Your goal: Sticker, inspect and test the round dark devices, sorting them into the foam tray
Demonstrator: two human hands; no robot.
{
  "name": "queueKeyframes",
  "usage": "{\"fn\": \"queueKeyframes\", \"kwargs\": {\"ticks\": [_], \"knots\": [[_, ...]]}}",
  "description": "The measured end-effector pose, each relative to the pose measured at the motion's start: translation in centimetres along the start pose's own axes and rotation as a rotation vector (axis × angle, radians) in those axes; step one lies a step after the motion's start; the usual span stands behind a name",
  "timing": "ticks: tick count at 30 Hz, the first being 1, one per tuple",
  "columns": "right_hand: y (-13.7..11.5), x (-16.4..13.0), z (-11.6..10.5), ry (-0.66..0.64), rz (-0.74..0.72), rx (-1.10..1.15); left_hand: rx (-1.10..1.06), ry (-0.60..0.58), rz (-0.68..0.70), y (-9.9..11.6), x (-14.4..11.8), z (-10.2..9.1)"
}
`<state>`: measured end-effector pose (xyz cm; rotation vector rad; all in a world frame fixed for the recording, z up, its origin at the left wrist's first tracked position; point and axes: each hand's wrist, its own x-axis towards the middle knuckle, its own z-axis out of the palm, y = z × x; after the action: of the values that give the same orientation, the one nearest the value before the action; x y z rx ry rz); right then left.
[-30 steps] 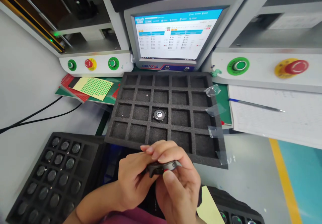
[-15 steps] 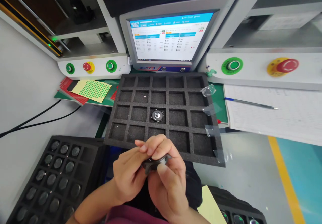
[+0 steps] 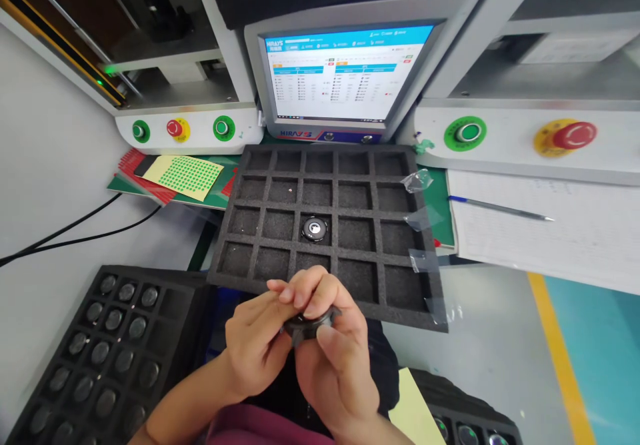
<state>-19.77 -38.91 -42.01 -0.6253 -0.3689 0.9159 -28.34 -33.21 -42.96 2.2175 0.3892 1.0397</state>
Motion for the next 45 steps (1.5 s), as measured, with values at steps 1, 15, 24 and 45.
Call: {"fn": "queueKeyframes", "kwargs": {"ticks": [1,15,24,45], "knots": [[0.2,0.0,0.1,0.011,-0.013,0.010,0.015,-0.002,0.021,-0.1,0.1,-0.1],[2.2,-0.6,0.1,0.036,-0.135,-0.212,-0.247,-0.087,-0.531,0.6,-0.6,-1.0],[3.1,0.4,-1.7,0.089,-0.119,-0.363,-0.250,-0.194,-0.674,-1.0,0.8,-2.0],[4.4,20.6,1.5,-0.807,-0.312,-1.650,0.467,-0.045,-0.733,-17.7,7.3,-7.8]]}}
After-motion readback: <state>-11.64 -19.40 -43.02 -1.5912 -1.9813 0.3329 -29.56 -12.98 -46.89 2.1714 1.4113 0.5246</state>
